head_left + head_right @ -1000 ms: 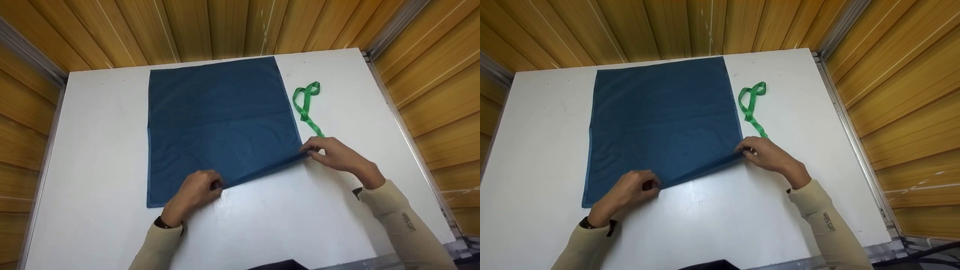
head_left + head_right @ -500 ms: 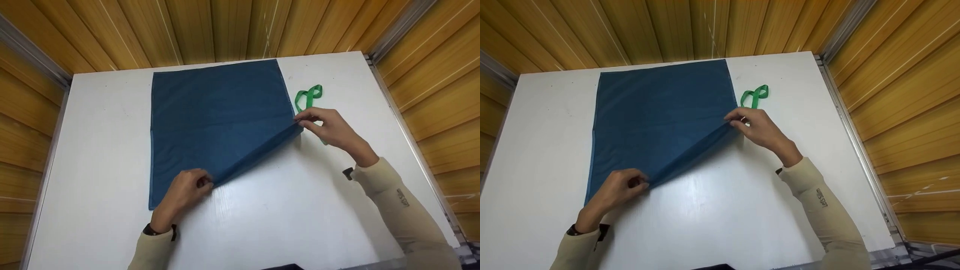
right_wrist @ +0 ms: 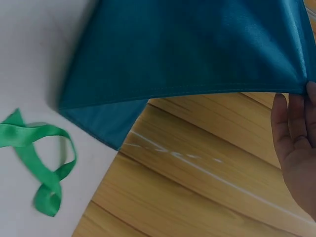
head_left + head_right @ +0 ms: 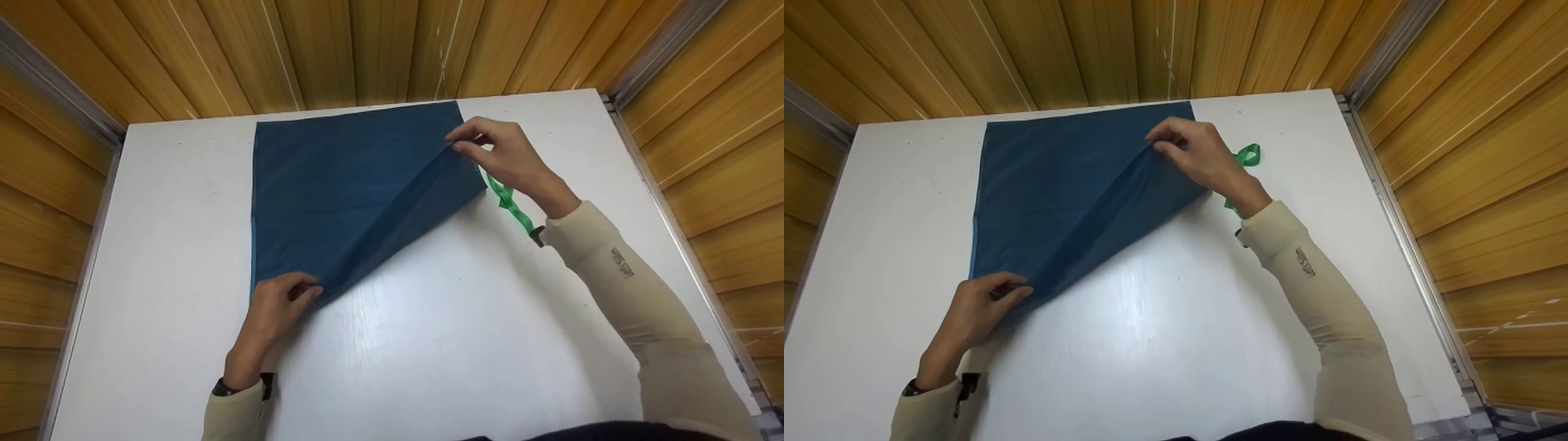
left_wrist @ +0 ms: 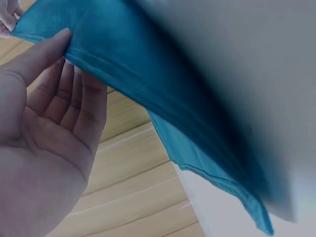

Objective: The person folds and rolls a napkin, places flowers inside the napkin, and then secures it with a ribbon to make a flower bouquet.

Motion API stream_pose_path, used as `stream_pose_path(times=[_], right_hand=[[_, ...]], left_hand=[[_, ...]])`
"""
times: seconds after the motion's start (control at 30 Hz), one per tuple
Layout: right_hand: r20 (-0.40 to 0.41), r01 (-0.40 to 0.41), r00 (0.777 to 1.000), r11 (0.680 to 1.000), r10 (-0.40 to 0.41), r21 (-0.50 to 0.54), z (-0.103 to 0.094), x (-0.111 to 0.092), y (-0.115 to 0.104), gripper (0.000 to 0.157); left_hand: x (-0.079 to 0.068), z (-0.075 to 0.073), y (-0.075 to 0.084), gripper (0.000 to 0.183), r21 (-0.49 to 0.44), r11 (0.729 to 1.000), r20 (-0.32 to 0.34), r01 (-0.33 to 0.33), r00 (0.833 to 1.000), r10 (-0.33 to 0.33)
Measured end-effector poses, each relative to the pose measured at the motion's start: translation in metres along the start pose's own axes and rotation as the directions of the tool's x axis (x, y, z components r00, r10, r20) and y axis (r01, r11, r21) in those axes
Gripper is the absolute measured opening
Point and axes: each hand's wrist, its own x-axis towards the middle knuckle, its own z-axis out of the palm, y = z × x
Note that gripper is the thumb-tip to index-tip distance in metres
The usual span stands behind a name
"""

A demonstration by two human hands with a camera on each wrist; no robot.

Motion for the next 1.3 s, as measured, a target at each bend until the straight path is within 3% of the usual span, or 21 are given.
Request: stream_pose_path(times=[0.27,0.57,0.77,1.07,1.3], right_hand=[[-0.033,0.023,0.999,1.000,-0.023,-0.016,0.023,0.061,-0.018,0.017],[-0.029,0.110,0.993,0.993,-0.111,-0.047,0.047,0.120,-0.029,0.015],[0.018,0.126,0.992,0.990,-0.125,-0.071,0.070,0.147,-0.032,0.018],[-0.026,0.141,0.989,0.989,-0.142,-0.050,0.104,0.178,-0.043,0.018],[-0.044,0.119,0.991,0.990,-0.123,-0.079,0.130,0.194,-0.048,0.019]], left_hand=[[0.005,-0.008,-0.001,0.012,-0.023,0.994,-0.065,0.104,0.992,-0.106],[0.011,-0.015,-0.002,0.011,-0.008,0.989,-0.139,0.150,0.979,-0.149],[0.012,-0.018,-0.005,0.009,0.031,0.985,-0.178,0.170,0.971,-0.162],[0.011,-0.020,-0.010,0.009,0.090,0.986,-0.291,0.141,0.951,-0.110],[0.003,-0.020,-0.019,0.010,0.106,0.980,-0.352,0.168,0.928,-0.121]])
